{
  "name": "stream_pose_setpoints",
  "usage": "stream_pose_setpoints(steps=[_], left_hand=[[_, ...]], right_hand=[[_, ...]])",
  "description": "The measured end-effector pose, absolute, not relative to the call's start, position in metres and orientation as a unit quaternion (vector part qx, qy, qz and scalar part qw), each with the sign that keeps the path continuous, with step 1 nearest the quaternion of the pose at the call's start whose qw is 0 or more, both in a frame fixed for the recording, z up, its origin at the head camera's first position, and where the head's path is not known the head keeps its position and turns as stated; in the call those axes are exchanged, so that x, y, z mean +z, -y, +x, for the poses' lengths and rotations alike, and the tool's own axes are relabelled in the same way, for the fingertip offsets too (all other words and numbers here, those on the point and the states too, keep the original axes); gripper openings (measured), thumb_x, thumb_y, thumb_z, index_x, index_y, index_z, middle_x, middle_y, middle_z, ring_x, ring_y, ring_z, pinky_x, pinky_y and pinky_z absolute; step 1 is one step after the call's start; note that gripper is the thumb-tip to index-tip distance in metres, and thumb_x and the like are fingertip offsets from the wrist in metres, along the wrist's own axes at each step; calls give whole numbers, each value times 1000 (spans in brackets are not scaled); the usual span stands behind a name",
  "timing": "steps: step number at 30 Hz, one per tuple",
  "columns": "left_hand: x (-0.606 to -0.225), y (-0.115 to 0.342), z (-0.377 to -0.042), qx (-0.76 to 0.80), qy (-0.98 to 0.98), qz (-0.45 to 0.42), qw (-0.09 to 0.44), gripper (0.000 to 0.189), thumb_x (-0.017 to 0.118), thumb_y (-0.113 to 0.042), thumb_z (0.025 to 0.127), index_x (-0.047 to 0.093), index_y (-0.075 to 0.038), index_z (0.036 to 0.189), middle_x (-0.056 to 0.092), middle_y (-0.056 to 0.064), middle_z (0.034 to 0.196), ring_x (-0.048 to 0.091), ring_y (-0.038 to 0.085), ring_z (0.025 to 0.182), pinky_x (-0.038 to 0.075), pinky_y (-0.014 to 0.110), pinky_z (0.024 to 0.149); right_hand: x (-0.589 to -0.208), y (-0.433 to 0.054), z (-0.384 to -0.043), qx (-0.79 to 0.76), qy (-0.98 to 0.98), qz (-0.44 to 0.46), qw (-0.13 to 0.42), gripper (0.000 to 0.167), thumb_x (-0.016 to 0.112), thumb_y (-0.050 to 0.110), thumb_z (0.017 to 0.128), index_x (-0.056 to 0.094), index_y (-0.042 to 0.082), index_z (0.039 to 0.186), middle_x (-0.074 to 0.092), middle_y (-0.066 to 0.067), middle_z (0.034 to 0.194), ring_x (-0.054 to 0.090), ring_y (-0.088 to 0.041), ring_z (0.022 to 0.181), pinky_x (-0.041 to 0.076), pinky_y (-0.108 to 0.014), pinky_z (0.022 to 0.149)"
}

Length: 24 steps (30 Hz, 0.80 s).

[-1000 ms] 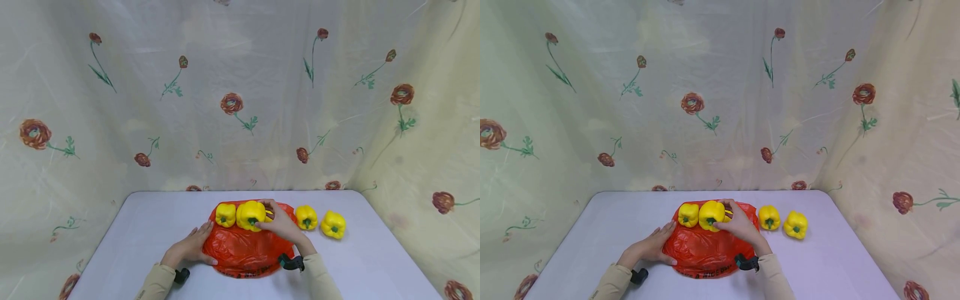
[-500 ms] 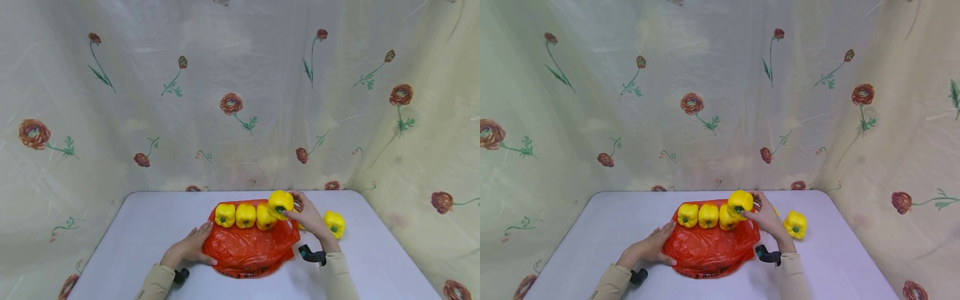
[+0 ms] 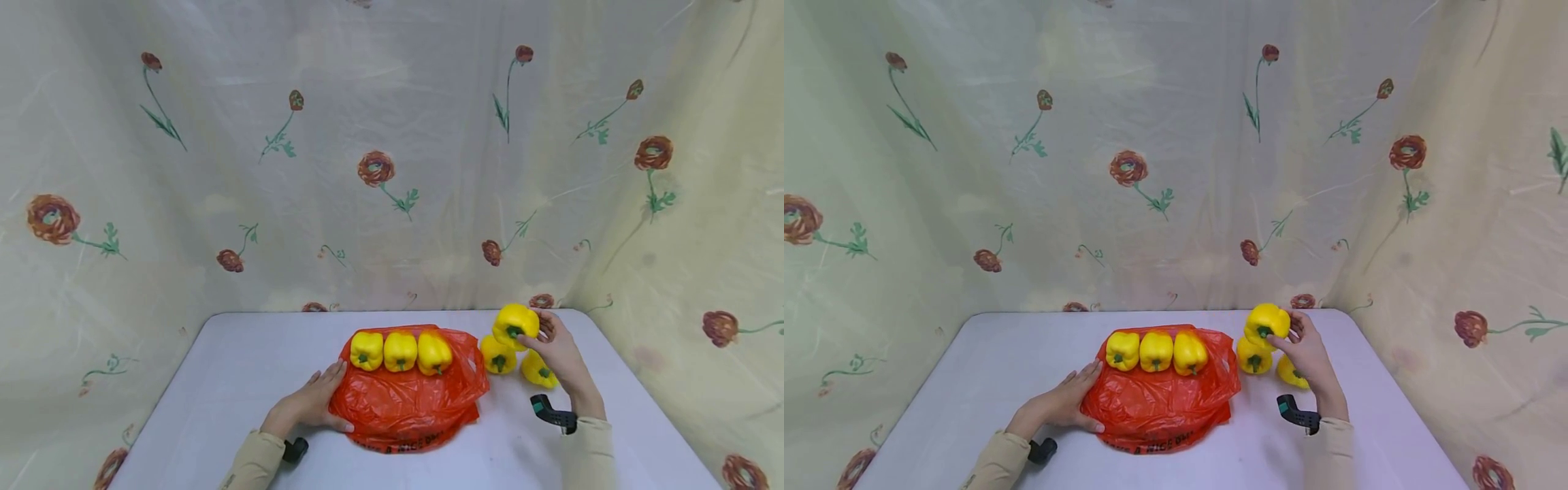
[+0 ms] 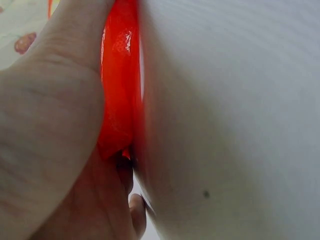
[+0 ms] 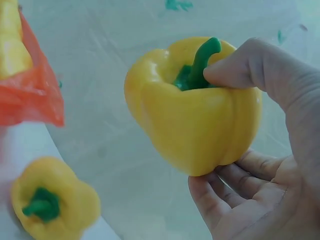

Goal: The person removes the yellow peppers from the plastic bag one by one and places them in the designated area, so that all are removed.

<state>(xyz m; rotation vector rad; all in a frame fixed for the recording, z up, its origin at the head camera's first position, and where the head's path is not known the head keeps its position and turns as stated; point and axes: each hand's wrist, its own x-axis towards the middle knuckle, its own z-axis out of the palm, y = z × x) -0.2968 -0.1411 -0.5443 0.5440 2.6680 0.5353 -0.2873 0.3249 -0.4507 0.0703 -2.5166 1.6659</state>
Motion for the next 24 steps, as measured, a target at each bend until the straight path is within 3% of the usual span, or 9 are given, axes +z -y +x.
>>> stream_pose_setpoints(steps=[9, 24], left_hand=[[-543, 141, -296, 194, -944, 199, 180, 125, 75, -65, 67, 9, -7, 156, 8, 11, 163, 9, 29, 151, 10, 52, 122], [-544, 141, -294, 192, -946, 187, 184, 124, 75, -66, 66, 10, -8, 156, 9, 11, 163, 10, 29, 151, 10, 52, 122]], right_hand=[[-458, -360, -281, 566, 820, -32, 72, 82, 63, 34, 94, 14, 1, 152, 23, -20, 153, 29, -31, 134, 28, -53, 116], [-485, -402, -272, 617, 771, -139, 78, 84, 61, 25, 95, 6, 1, 153, 13, -21, 154, 22, -30, 134, 16, -47, 121]])
